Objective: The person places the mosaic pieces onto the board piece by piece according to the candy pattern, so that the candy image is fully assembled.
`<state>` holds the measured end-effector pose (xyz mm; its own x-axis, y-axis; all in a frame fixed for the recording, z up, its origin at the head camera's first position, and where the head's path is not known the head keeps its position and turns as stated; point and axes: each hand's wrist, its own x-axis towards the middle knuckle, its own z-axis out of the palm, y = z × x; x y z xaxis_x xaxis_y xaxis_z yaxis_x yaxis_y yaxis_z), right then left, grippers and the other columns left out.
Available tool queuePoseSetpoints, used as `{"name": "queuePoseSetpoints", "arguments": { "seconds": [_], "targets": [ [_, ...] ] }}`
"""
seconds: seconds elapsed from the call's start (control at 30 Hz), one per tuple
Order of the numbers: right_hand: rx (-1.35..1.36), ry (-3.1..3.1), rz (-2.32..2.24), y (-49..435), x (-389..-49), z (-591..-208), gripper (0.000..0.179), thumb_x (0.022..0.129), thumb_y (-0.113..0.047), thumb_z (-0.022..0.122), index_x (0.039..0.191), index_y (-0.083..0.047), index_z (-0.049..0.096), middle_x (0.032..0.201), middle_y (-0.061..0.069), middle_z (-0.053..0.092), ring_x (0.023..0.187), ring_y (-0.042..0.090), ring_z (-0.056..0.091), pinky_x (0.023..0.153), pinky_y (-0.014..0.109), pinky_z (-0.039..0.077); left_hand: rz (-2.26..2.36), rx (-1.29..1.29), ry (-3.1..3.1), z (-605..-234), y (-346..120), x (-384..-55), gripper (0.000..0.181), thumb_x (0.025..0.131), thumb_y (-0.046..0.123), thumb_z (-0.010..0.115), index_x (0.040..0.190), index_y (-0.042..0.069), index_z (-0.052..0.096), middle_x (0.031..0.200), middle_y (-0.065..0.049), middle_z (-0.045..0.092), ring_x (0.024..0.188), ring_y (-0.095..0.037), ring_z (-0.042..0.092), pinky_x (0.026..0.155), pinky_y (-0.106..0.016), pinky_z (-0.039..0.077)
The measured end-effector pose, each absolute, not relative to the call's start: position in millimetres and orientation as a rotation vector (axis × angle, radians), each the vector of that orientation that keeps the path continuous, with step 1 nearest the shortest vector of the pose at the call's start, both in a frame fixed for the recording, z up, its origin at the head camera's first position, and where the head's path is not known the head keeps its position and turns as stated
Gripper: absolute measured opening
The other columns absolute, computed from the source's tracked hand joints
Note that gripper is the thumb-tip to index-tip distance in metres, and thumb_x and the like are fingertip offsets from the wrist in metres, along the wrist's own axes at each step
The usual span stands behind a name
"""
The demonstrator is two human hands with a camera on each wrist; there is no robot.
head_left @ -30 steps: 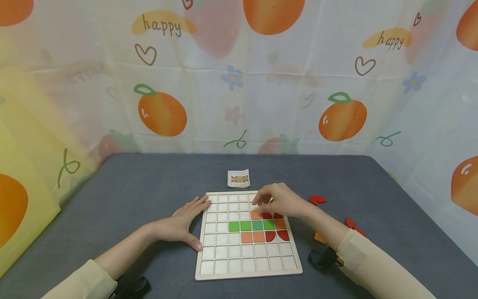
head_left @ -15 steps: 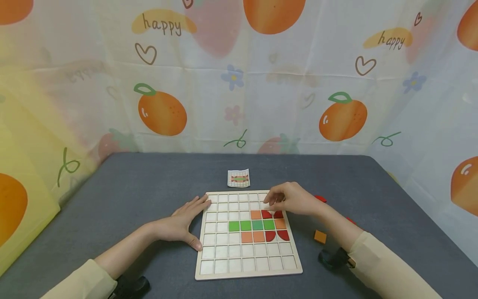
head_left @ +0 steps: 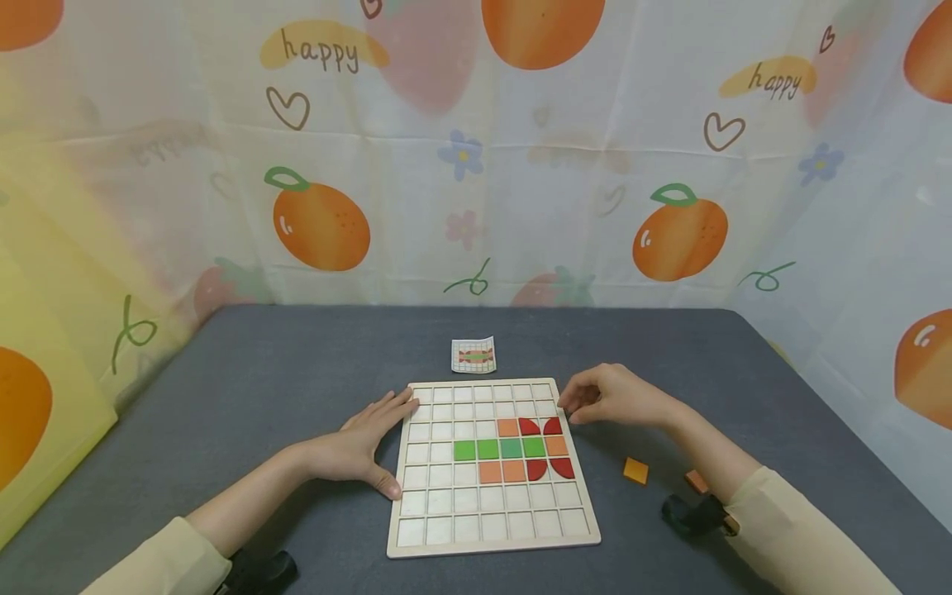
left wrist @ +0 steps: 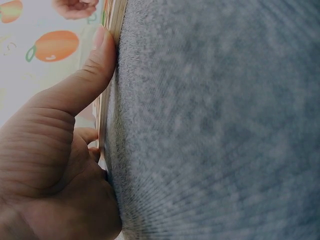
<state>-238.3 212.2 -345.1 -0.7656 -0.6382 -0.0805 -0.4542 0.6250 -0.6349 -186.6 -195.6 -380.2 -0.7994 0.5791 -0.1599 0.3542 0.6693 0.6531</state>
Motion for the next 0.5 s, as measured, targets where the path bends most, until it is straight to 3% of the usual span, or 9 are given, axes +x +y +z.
{"name": "queuePoseSetpoints", "arguments": {
  "seconds": [0.5],
  "targets": [
    [-0.855,2.433,-0.776,244,-235,-353,0.021,0.088,-0.028,0.075,0.105,-0.017,0.072,0.095,-0.002,0.07,0.082,0.006,0.063,0.074,0.023,0.052,0.889,0.752,2.526,-383,-196,-188,0.123,0.067,0.051,0.086,0.159,0.009,0.016,0.169,-0.015,0.003,0.154,-0.046,-0.004,0.113,-0.076,0.003]
  ]
}}
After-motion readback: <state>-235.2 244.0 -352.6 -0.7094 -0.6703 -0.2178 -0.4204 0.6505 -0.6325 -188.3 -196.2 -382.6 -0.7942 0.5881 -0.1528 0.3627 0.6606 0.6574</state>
